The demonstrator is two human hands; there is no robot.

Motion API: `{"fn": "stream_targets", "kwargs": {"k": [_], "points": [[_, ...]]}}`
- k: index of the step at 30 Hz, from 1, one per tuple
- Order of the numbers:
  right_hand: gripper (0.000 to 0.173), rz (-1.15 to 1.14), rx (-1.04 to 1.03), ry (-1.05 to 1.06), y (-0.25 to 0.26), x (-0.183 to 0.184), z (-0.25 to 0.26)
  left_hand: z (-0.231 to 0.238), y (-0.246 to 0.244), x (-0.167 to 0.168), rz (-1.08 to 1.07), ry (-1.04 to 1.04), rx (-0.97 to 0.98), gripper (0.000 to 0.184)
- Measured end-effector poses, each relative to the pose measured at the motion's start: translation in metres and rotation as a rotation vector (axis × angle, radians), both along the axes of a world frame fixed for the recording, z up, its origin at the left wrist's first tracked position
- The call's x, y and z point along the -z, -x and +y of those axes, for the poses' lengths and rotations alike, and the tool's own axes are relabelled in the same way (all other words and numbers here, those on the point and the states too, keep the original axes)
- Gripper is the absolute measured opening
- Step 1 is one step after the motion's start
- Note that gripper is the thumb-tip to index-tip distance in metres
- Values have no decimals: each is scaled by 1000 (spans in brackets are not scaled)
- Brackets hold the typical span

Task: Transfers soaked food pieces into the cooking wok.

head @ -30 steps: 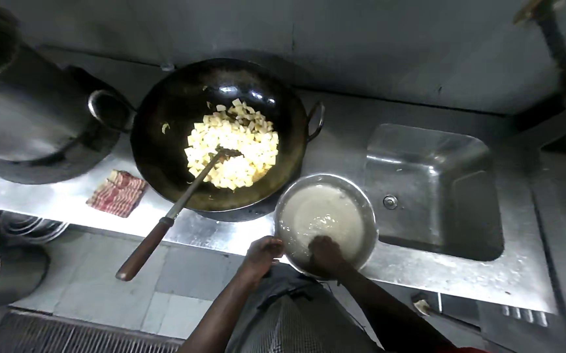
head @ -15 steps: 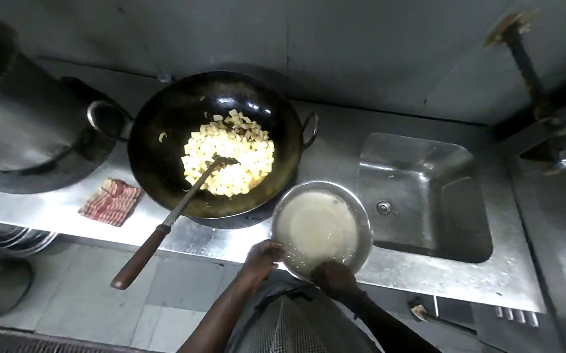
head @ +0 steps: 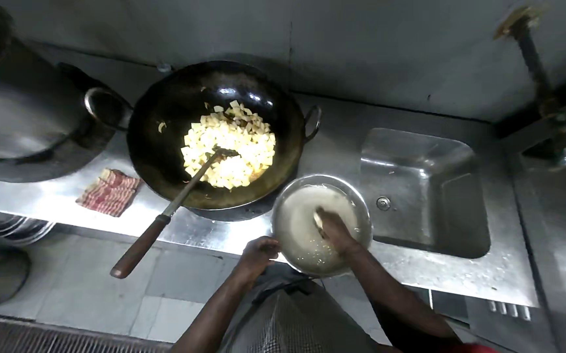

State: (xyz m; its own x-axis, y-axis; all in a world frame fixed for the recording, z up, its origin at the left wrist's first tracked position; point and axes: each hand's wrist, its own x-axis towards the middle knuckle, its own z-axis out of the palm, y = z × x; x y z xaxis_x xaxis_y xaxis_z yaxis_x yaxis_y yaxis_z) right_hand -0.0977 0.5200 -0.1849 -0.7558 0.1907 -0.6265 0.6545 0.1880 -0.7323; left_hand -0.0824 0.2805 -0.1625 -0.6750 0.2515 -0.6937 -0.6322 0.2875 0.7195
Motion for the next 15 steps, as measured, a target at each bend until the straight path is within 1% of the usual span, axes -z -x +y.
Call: {"fn": "stream_targets", "kwargs": {"k": [2,3,4,5,6,7,8,9,10,11,12,13,15], "points": [[53,142,85,213,45,-34,-16,1,-3,1,-2,7,15,19],[54,196,97,344,66,-56,-23,2,-4,1,-4,9,21,19],[56,237,70,462,82,-79,-27,3,-5,1,-4,7,26,20],[57,268,23,503,93,-99,-30,4,-5,0,-5,5,31,20],[56,308,-36,439,100,-115,-29,4,-6,-1,-1,1,31,21],[54,353,-100,289,102,-126,-26,3,-6,-2,7,-3,32,21],[51,405,-167,100,102,-127,-19,2,-5,-2,13,-4,27,21],[43,463,-225,-99,100,-117,-10,0,-5,-3,16,0,15,21],[33,503,-275,-265,96,-98,0,-2,-6,-3,18,7,1,20],[27,500,-335,-387,90,-74,10,-6,-7,-2,15,15,-11,19],[26,442,-415,-484,82,-48,20,-9,-9,-2,9,22,-24,19],[27,333,-504,-552,75,-23,27,-12,-10,-2,6,23,-35,19],[29,174,-643,-621,64,24,35,-17,-13,-1,0,14,-59,19]]}}
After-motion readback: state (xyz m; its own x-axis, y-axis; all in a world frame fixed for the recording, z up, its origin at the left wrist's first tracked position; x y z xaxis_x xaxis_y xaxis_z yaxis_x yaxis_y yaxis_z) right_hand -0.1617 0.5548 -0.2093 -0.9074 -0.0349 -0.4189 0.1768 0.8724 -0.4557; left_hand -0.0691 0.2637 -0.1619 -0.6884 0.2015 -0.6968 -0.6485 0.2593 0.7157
